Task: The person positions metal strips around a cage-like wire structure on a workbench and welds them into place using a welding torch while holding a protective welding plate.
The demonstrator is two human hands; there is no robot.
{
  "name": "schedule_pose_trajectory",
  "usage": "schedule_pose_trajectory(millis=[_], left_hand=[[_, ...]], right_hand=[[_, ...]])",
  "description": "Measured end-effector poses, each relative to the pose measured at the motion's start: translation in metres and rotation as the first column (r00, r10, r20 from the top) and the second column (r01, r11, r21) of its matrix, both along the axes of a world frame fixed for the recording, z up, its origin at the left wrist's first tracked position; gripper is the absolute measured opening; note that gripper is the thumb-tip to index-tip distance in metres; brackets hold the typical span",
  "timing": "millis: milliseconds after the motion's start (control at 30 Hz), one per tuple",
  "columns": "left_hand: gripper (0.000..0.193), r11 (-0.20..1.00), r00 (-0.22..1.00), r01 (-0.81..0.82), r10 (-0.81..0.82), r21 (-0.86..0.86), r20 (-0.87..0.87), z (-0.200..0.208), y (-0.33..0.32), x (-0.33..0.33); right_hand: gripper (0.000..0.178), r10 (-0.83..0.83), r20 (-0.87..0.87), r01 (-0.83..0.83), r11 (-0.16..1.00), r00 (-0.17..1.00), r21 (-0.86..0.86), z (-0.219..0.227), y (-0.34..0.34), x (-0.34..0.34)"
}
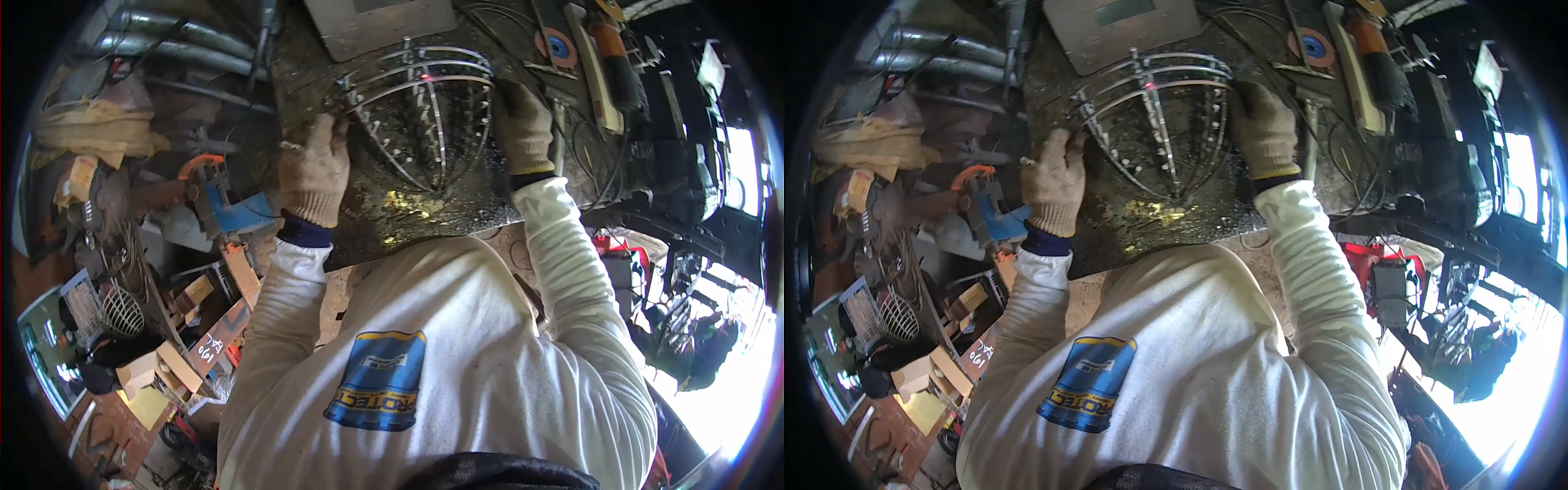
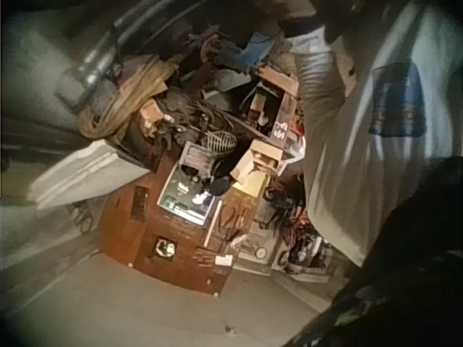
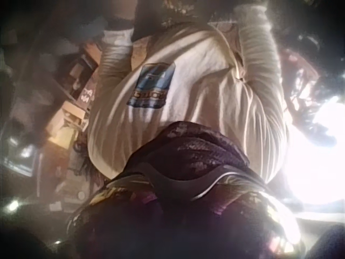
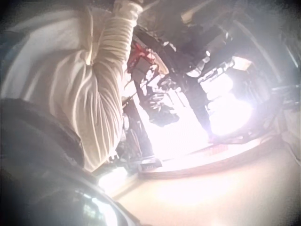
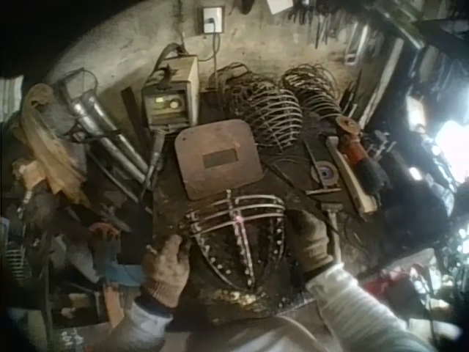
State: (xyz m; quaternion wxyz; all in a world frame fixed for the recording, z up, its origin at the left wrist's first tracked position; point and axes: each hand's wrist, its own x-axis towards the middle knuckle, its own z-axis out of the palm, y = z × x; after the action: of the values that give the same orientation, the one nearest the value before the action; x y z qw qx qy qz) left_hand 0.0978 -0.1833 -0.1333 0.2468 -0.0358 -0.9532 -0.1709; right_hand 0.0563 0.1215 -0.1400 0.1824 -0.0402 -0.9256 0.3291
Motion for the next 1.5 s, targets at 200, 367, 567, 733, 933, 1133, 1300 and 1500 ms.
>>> schedule_pose_trajectory(millis=[200, 367, 567, 733, 933, 1133, 1300, 1500], left_hand=[[0.011, 0.999, 0.999, 0.031, -0.030, -0.027, 0.029, 0.002, -0.001, -0.003], [0.014, 0.998, 0.999, 0.031, -0.030, -0.047, 0.027, 0.003, 0.000, -0.005], [0.015, 0.995, 0.999, 0.030, -0.026, -0.093, 0.044, 0.004, -0.001, -0.005], [0.015, 0.995, 0.999, 0.031, -0.028, -0.092, 0.034, 0.003, -0.001, -0.005], [0.022, 0.995, 0.997, 0.016, -0.009, -0.099, 0.077, 0.005, 0.003, -0.005], [0.023, 0.991, 0.999, 0.009, -0.003, -0.137, 0.049, 0.004, 0.001, -0.005], [0.023, 0.996, 0.996, 0.029, -0.022, -0.080, 0.089, 0.004, 0.000, -0.007], [0.020, 0.999, 0.995, 0.048, -0.047, -0.010, 0.089, 0.015, -0.003, 0.000]], right_hand=[[0.031, -0.043, 0.060, 0.043, 0.999, 0.997, -0.011, 0.001, -0.001, 0.001], [0.030, -0.011, 0.065, 0.010, 1.000, 0.998, 0.020, -0.003, 0.004, 0.002], [0.028, 0.032, 0.039, -0.032, 0.999, 0.999, 0.008, 0.002, 0.003, 0.004], [0.027, 0.034, -0.022, -0.034, 0.999, 0.999, 0.015, -0.001, 0.002, 0.005], [0.025, 0.017, -0.049, -0.014, 0.999, 0.999, 0.047, -0.004, 0.002, 0.006], [0.025, 0.016, -0.060, -0.015, 1.000, 0.998, 0.016, -0.011, 0.001, 0.005], [0.028, 0.046, -0.007, -0.046, 0.999, 0.999, -0.014, 0.003, 0.008, 0.007], [0.033, -0.077, -0.017, 0.078, 0.996, 0.997, 0.035, 0.038, 0.051, 0.014]])
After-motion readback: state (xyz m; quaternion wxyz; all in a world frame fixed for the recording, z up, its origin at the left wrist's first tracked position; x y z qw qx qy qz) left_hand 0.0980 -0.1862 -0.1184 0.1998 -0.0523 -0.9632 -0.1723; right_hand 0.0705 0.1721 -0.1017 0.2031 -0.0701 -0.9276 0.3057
